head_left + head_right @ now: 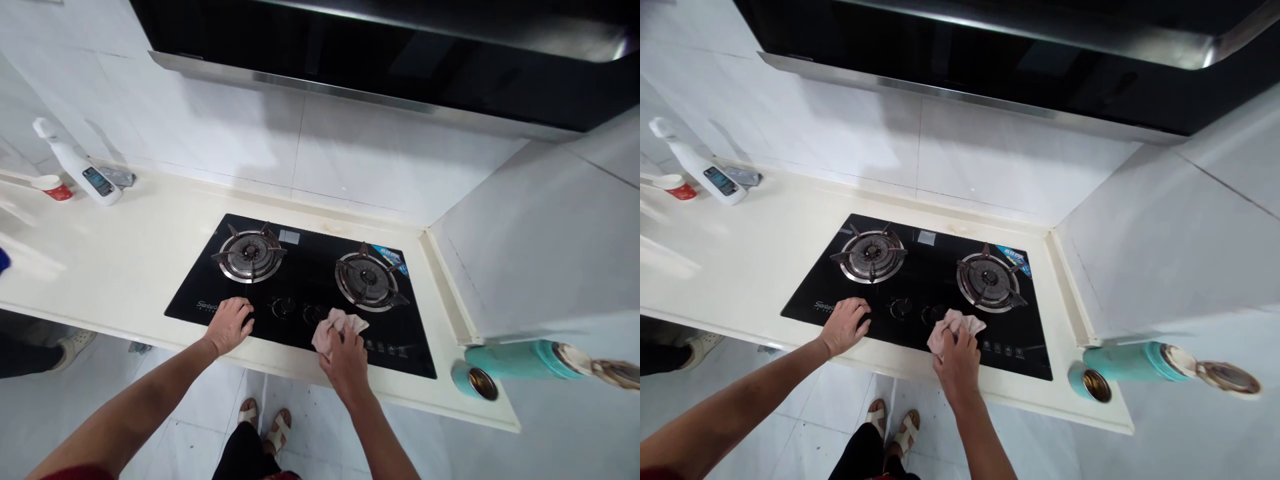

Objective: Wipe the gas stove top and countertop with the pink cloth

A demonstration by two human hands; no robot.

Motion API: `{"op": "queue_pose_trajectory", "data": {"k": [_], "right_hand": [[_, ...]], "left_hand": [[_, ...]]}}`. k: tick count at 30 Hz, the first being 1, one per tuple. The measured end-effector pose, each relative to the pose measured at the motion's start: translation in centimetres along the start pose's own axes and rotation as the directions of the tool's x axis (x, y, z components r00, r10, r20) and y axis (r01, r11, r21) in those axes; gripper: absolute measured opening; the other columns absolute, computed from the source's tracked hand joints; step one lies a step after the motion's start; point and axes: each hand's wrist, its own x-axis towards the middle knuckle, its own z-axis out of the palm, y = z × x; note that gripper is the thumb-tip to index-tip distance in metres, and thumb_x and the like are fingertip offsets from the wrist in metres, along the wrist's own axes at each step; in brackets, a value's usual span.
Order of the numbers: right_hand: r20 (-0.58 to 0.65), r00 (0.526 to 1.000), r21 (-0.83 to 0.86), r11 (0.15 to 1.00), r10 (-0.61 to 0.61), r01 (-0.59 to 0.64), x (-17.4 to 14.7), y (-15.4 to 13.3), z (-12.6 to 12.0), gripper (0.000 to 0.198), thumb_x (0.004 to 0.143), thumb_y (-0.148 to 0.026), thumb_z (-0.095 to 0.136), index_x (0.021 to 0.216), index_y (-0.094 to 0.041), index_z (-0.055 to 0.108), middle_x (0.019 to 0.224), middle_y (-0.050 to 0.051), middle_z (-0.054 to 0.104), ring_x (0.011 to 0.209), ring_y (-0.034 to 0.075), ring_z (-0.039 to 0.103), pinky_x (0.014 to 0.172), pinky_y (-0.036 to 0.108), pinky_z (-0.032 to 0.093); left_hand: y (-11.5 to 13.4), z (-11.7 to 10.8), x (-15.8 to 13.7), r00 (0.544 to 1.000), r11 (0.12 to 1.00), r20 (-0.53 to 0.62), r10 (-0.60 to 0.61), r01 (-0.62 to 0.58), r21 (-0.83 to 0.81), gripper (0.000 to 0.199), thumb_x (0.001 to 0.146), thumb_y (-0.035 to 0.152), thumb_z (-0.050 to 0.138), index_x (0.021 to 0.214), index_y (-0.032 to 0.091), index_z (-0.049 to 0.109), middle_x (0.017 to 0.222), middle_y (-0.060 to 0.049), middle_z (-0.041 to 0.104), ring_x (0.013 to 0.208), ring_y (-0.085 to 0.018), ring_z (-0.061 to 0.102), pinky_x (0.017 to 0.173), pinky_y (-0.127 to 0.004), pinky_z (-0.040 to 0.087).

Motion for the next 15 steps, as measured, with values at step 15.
{"op": "queue_pose_trajectory", "data": {"k": [15], "right_hand": [[-0.016, 0.864, 0.475, 0.764, 0.504, -0.437, -11.1, 17.6, -1.5, 0.066, 0.075, -0.059, 0.054, 0.131, -0.025, 0.060, 0.140, 0.012, 0.051, 0.116, 0.031, 0.059, 0.088, 0.043, 0.053]], "left_hand": [[0.1, 0.2, 0.2, 1.000, 1.000, 0.008, -0.012, 0.012, 0.013, 0.020, 0.092, 0.027, 0.053, 0.107, 0.020, 0.062, 0.112, -0.012, 0.061, 0.108, -0.031, 0.054, 0.090, -0.047, 0.041]]}}
